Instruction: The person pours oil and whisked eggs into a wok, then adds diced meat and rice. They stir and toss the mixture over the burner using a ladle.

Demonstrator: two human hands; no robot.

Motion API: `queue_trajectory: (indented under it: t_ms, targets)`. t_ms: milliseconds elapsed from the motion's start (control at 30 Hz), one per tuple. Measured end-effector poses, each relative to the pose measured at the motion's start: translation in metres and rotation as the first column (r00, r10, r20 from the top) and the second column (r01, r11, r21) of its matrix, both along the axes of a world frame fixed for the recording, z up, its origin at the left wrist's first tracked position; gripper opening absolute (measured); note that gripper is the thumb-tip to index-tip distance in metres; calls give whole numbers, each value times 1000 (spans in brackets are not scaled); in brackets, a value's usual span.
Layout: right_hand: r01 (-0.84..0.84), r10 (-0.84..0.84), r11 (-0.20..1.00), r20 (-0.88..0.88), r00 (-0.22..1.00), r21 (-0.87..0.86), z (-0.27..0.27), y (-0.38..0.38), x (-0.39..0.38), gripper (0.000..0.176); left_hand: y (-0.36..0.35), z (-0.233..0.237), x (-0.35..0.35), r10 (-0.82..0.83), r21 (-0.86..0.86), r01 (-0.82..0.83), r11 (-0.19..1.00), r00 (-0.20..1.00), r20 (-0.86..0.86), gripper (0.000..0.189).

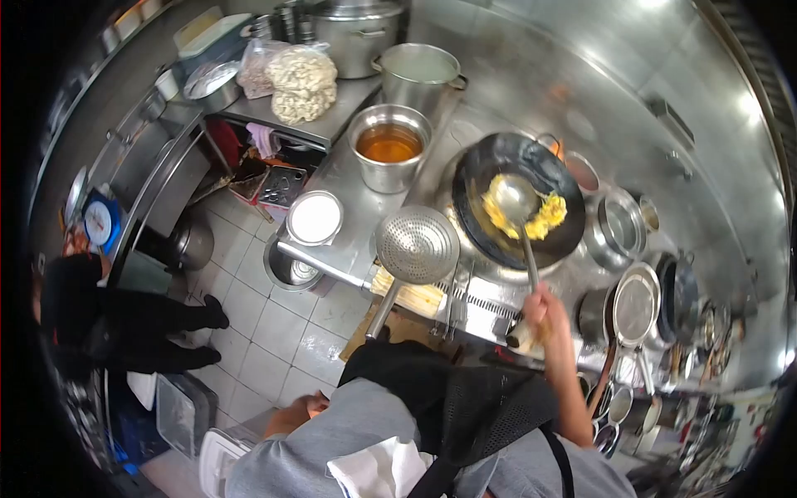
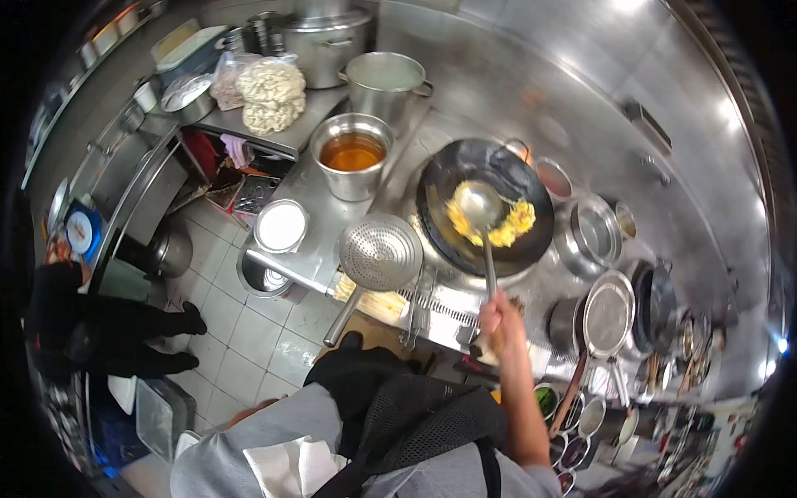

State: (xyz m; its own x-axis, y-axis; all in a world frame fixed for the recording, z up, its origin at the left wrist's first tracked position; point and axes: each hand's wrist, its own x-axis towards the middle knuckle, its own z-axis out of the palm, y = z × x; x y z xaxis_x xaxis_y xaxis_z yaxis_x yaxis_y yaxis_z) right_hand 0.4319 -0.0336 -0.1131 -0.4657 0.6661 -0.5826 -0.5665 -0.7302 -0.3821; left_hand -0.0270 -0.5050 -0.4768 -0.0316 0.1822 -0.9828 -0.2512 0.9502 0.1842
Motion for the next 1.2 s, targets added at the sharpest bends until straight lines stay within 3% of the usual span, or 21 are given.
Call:
queue_trajectory:
  t_ms: [33,67,167,233,300,333,367,433,467,500,600,667,767,800,867,967,1000,1033,1067,1133,1200]
  targets:
    - [-118,111,993,-208,972,-21,-12,14,18,29,-5,5,6,120,-21,-120,993,993,15,42]
    - [-13,-2,996,-178,984,-83,-6,22,7,23,-5,7,11,169,-14,-168,986,985,26,43]
    - [157,-201,972,274,941,175,11,13,-40,29,-7,2,10,142,24,-143,989,989,48,46]
    - [154,-187,980,306,933,129,26,-24,-46,33,3,-12,1,166,67,-169,983,985,49,49]
    - [153,-166,986,355,920,65,27,-31,-29,38,30,-24,-13,283,176,-332,927,925,254,51]
    - [53,-66,997,274,959,57,22,-21,1,45,38,-25,-41,84,352,-399,847,754,651,46]
    - [-42,32,998,189,981,49,15,-20,21,52,64,-17,-27,161,365,-136,921,986,-39,40]
    - [-322,54,888,622,781,328,31,-18,19,65,112,58,-21,209,337,-168,926,974,-88,34]
    - [-308,56,897,610,791,317,22,-21,16,65,122,40,-33,171,402,-152,903,985,-12,37]
    - [-294,-72,871,695,715,393,11,-24,13,68,146,96,-20,169,394,-76,916,964,-206,45]
    - [-218,-266,851,749,606,479,-11,-42,5,70,179,165,-21,306,472,-198,859,938,-162,52]
    - [-173,-237,889,750,618,423,8,-59,-3,71,192,219,-19,636,636,-645,424,712,298,56]
    - [-315,-23,869,667,744,382,45,-65,23,70,215,325,-19,283,779,-592,205,798,532,64]
    - [-408,-2,841,756,654,355,66,-73,19,68,229,365,-9,113,824,-560,93,828,550,67]
    - [-308,35,896,642,766,319,72,-78,21,68,268,433,11,-375,866,-460,-199,852,366,59]
    - [-186,98,954,344,934,234,37,-56,40,68,317,540,78,-862,815,-471,-336,504,-64,52]
    - [-213,54,934,479,876,285,25,-44,41,68,321,558,105,-900,812,-460,-359,402,-170,51]
    - [-248,0,911,600,800,330,12,-37,40,69,323,559,128,-977,803,-566,-184,198,-84,48]
    - [-228,-22,911,592,805,344,-4,-32,36,69,328,571,145,-968,804,-539,-250,135,-210,45]
    - [-417,-429,750,858,284,513,-31,-19,27,70,332,579,167,-947,789,-531,-308,96,-305,46]
    - [-389,-501,719,817,285,577,-54,-20,22,71,332,580,171,-936,770,-543,-333,96,-338,48]
